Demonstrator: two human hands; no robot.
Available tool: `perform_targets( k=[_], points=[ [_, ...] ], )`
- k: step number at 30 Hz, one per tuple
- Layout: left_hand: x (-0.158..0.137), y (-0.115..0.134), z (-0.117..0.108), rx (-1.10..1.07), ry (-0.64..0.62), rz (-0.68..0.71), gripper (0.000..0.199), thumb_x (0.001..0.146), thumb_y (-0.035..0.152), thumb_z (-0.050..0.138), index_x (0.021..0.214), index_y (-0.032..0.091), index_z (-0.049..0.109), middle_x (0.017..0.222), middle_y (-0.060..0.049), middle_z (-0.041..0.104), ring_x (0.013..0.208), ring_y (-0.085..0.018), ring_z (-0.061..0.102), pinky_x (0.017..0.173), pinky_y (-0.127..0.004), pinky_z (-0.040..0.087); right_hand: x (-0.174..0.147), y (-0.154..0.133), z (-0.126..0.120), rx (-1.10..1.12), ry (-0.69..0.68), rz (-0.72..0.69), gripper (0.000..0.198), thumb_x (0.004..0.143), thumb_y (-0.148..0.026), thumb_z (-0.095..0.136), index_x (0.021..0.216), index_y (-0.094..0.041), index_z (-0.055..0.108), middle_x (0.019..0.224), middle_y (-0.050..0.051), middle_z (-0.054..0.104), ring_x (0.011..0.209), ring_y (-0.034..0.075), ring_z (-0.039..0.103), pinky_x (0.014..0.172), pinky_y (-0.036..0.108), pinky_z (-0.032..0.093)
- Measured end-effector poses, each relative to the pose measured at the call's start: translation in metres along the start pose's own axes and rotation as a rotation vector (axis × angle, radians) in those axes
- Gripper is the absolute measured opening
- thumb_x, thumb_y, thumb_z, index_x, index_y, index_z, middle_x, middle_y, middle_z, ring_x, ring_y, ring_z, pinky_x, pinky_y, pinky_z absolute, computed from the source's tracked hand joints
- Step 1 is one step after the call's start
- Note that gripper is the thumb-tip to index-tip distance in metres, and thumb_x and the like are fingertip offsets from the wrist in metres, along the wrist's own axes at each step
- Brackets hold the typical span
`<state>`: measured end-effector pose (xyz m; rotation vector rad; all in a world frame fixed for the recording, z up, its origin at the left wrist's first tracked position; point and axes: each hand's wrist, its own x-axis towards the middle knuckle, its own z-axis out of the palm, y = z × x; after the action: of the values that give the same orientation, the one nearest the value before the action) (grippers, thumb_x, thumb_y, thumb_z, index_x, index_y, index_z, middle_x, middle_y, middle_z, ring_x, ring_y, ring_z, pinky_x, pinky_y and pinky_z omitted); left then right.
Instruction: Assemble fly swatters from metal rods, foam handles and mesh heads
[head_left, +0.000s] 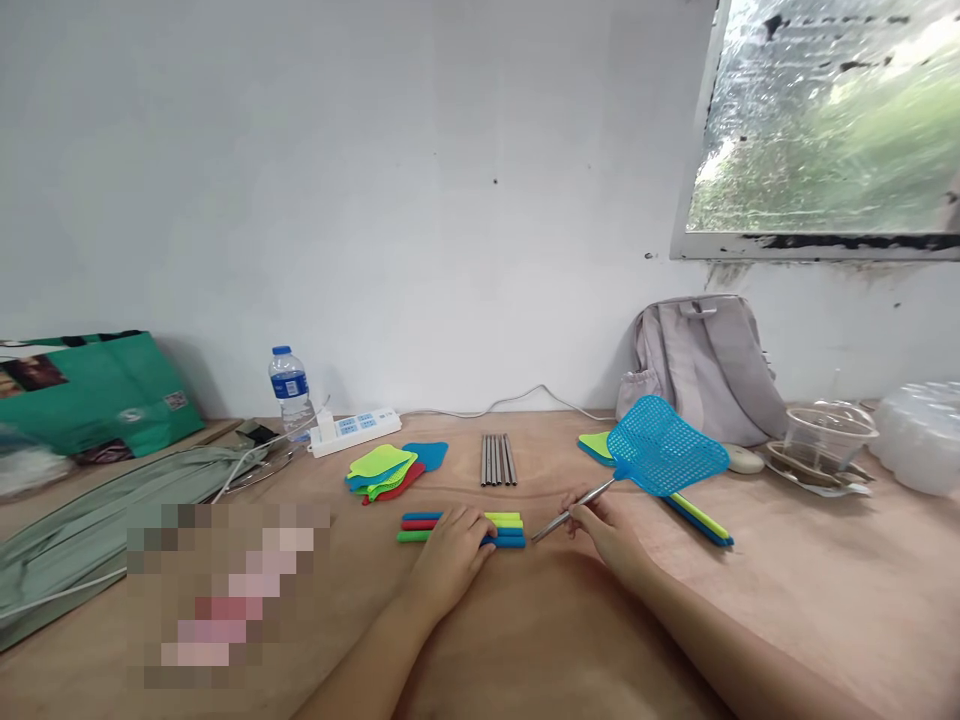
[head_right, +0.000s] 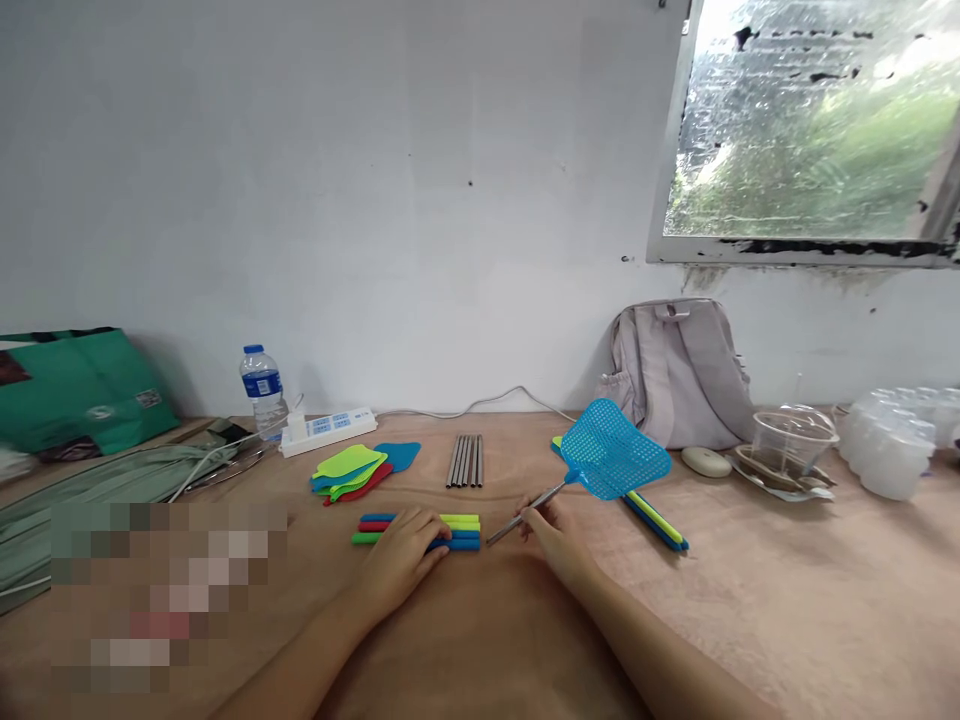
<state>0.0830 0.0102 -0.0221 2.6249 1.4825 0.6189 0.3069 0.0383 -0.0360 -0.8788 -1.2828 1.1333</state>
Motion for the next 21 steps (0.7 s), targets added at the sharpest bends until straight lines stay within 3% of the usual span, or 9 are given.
perform_targets(
  k=[9, 14, 21],
  points=[
    [-0.001, -0.004, 0.004, -0.032, 0.025, 0.004, 0.012, 0.085, 0.02, 0.046, 0.091, 0.019, 0.055, 0.095, -0.004, 0.057, 0.091, -0.02, 0.048, 0.079, -0.032, 0.038, -0.003, -0.005, 0.001, -0.024, -0.072, -0.014, 0.012, 0.062, -0.032, 0.061, 0.063, -0.021, 0.056, 0.061, -0.002, 0.053, 0.055, 0.014, 0.052, 0.057, 0.03, 0.045],
    [-0.002, -0.004, 0.005, -0.056, 0.076, 0.004, 0.013, 0.086, 0.019, 0.041, 0.092, 0.019, 0.053, 0.096, -0.004, 0.055, 0.09, -0.02, 0.048, 0.079, -0.033, 0.038, -0.005, -0.008, 0.0, 0.092, -0.06, 0.018, 0.007, 0.063, -0.028, 0.06, 0.064, -0.022, 0.056, 0.063, -0.001, 0.054, 0.059, 0.016, 0.054, 0.06, 0.032, 0.045],
    [-0.005, -0.001, -0.008, -0.355, 0.088, -0.036, 0.021, 0.091, 0.03, 0.03, 0.093, 0.021, 0.049, 0.098, -0.004, 0.051, 0.092, -0.018, 0.05, 0.082, -0.032, 0.04, -0.008, -0.015, -0.001, 0.224, -0.099, 0.124, 0.014, 0.067, -0.033, 0.05, 0.063, -0.021, 0.051, 0.062, 0.0, 0.054, 0.06, 0.017, 0.056, 0.063, 0.033, 0.047]
  ],
)
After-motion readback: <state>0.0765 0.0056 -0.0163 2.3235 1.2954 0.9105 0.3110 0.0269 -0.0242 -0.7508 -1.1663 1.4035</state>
